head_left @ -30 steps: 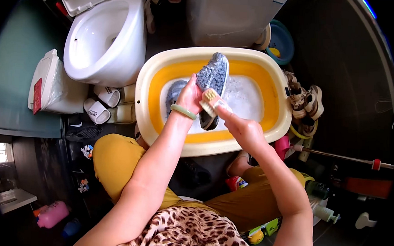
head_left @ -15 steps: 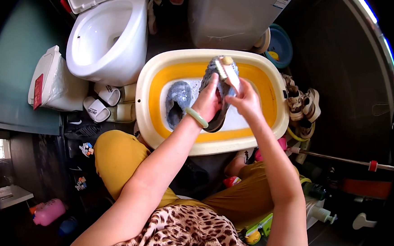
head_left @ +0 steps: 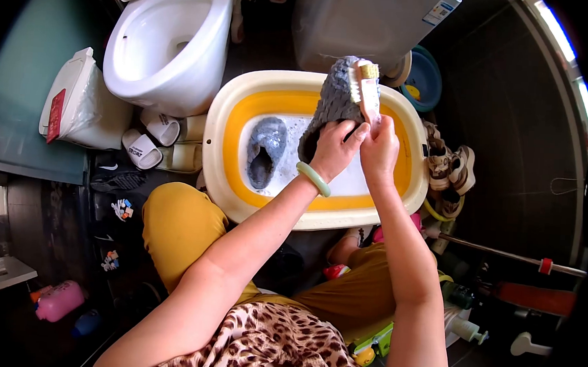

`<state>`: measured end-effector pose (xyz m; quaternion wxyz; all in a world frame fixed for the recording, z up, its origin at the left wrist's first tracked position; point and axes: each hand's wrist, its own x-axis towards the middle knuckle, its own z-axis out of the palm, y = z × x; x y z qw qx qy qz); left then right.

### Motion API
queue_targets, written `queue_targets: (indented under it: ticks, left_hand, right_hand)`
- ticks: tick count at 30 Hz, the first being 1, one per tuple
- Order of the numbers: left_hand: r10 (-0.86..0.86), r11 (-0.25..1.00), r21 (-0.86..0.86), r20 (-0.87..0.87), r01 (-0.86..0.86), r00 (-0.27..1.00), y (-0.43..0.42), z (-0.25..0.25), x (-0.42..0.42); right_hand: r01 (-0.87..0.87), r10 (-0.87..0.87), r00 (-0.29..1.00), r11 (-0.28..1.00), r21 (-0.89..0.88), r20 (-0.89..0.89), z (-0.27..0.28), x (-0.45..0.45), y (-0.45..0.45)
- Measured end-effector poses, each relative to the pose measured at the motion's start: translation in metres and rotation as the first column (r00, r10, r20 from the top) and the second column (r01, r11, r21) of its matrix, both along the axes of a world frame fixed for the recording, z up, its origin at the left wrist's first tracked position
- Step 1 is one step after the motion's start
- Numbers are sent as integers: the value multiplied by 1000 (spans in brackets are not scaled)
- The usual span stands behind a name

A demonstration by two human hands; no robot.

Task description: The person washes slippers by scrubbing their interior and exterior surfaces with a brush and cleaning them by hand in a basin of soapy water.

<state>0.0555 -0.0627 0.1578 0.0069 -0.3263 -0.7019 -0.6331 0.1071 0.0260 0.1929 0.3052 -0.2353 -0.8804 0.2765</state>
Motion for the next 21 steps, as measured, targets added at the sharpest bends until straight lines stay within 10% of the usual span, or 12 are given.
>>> queue_targets:
  ticks: [4, 6, 8, 16, 21]
  left_hand:
    - [122, 987, 98, 85, -131, 989, 3, 5, 1]
    - [-406, 796, 588, 696, -145, 592, 4, 5, -2]
    - [-665, 578, 746, 665, -331, 340, -3, 11, -7]
    - [-900, 328, 901, 389, -285, 196, -19, -17, -20]
    - [-818, 493, 805, 559, -331, 140, -15, -2, -12]
  right_hand:
    - [-15, 16, 1000, 999, -51, 20, 9, -3, 1]
    - [-37, 38, 998, 999, -6, 56, 3, -2, -7]
    - [-95, 92, 988, 995, 19, 124, 2, 5, -26]
    - [-201, 263, 920, 953, -226, 292, -6, 20, -21]
    - [-207, 207, 978, 978, 8, 40, -21, 26, 35]
